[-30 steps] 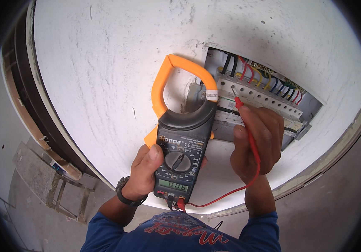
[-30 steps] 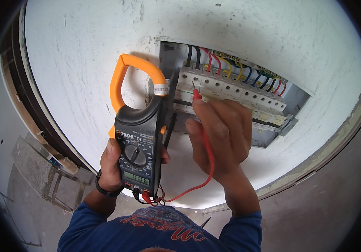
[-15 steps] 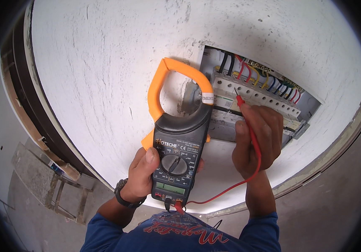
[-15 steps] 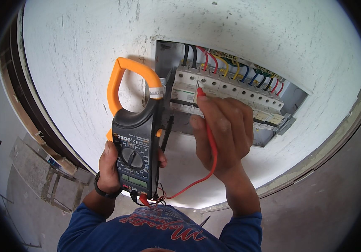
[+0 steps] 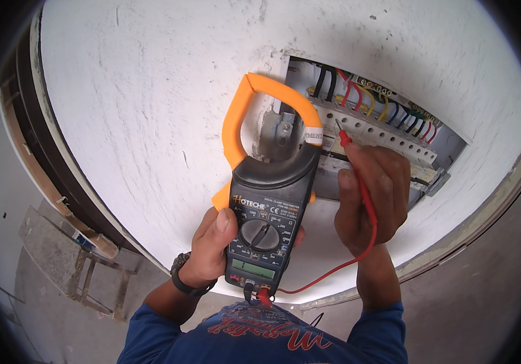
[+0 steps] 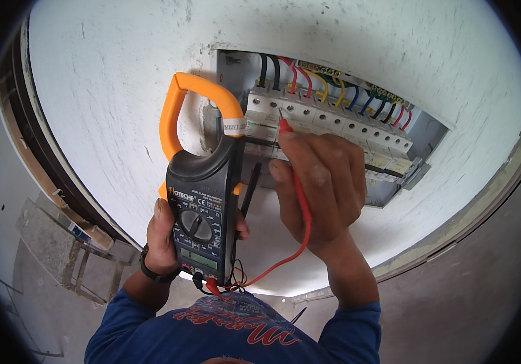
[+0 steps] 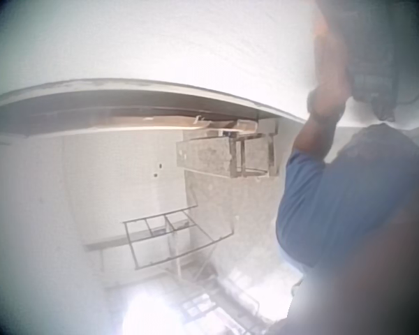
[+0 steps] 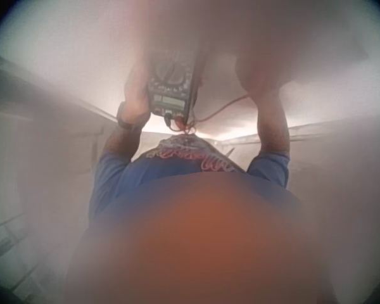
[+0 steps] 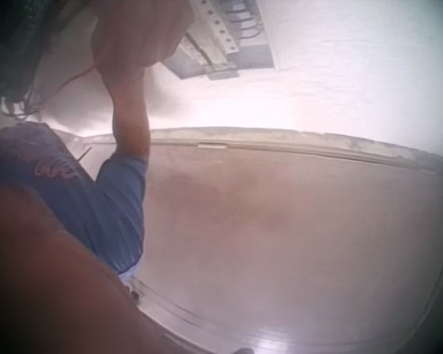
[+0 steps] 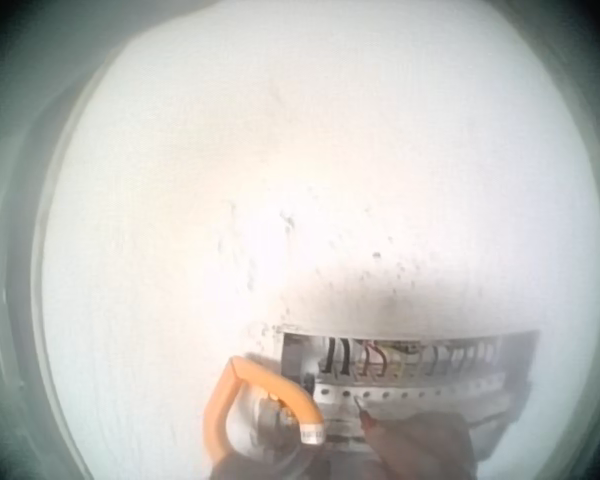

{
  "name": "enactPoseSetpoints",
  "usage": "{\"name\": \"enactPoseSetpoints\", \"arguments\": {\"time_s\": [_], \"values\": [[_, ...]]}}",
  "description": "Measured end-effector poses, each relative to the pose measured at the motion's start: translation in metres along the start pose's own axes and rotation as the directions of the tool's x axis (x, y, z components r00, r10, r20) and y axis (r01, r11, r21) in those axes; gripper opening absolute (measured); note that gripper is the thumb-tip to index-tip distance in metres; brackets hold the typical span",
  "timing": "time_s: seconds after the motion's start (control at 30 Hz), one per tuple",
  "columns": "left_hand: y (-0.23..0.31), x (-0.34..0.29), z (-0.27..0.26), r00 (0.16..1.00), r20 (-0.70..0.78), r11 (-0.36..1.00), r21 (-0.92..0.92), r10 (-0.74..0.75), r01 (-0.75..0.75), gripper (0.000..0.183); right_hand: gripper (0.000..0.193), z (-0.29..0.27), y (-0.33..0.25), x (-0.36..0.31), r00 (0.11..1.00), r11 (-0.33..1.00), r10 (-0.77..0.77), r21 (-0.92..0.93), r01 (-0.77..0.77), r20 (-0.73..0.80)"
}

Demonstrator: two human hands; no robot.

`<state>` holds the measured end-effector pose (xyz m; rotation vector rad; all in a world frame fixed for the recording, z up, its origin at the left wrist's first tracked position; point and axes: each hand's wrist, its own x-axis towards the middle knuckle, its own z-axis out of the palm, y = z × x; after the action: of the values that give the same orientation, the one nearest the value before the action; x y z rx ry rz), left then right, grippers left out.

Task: The person uses a clamp multimeter to test voltage at multiple terminals in an open electrical panel. They repeatedly place the red probe on different breaker terminals while holding the multimeter steady, then remove the probe and move to the next terminal.

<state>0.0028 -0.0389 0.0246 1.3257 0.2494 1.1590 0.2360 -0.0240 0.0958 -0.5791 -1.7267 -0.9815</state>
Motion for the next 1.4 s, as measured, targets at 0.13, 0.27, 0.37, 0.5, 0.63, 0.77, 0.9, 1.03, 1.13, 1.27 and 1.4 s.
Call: {"name": "enactPoseSetpoints", "arguments": {"time_s": [0.13, 0.27, 0.37, 0.5, 0.63, 0.77, 0.9, 1.03, 1.13, 1.27, 1.4], "values": [[0.0, 0.003, 0.003, 1.0, 0.008, 1.0, -0.021, 0.003, -0.002, 0.1, 0.026, 0.0, -0.001, 0.0, 1.0, 1.0, 0.005, 0.01, -0.005, -0.006], [0.0, 0.002, 0.002, 1.0, 0.014, 1.0, 0.029, -0.001, 0.0, 0.102, 0.025, 0.0, -0.002, 0.001, 1.0, 1.0, 0.013, 0.015, -0.013, -0.005], [0.0, 0.002, 0.001, 1.0, 0.014, 0.999, 0.039, -0.004, 0.004, 0.102, 0.032, 0.002, -0.002, 0.002, 0.999, 1.0, 0.028, 0.016, -0.027, -0.021], [-0.001, 0.002, 0.001, 1.0, 0.02, 1.0, 0.024, 0.005, -0.006, 0.102, 0.032, 0.003, -0.003, 0.004, 1.0, 1.0, 0.012, -0.014, -0.012, -0.026], [-0.001, 0.001, 0.002, 1.0, 0.001, 1.0, -0.026, -0.005, 0.005, 0.101, 0.034, 0.007, -0.003, 0.006, 1.0, 0.999, 0.008, -0.036, -0.009, -0.02], [0.0, 0.002, 0.001, 1.0, 0.017, 1.0, -0.008, -0.011, 0.012, 0.101, 0.036, 0.008, -0.005, 0.008, 1.0, 0.998, 0.012, -0.068, -0.013, -0.017], [0.001, 0.003, 0.0, 0.999, 0.034, 1.0, 0.013, -0.025, 0.024, 0.103, 0.027, 0.004, -0.007, 0.011, 0.998, 0.996, 0.034, -0.087, -0.028, 0.062], [0.0, 0.005, -0.003, 0.999, 0.048, 1.0, -0.006, -0.025, 0.025, 0.103, 0.034, 0.006, -0.006, 0.014, 0.999, 0.994, 0.02, -0.107, -0.017, 0.029], [0.001, 0.008, -0.007, 0.991, 0.133, 0.99, -0.139, -0.017, 0.035, 0.105, 0.037, 0.007, -0.005, 0.015, 1.0, 0.995, 0.019, -0.101, -0.017, 0.02], [0.0, 0.007, -0.005, 0.995, 0.1, 0.995, -0.095, -0.006, 0.015, 0.102, 0.036, 0.007, -0.004, 0.017, 1.0, 0.996, 0.023, -0.087, -0.022, 0.012], [0.002, 0.006, -0.001, 0.997, 0.077, 1.0, 0.0, -0.01, 0.01, 0.102, 0.036, 0.006, -0.004, 0.018, 1.0, 0.997, 0.019, -0.08, -0.017, 0.017]]}}
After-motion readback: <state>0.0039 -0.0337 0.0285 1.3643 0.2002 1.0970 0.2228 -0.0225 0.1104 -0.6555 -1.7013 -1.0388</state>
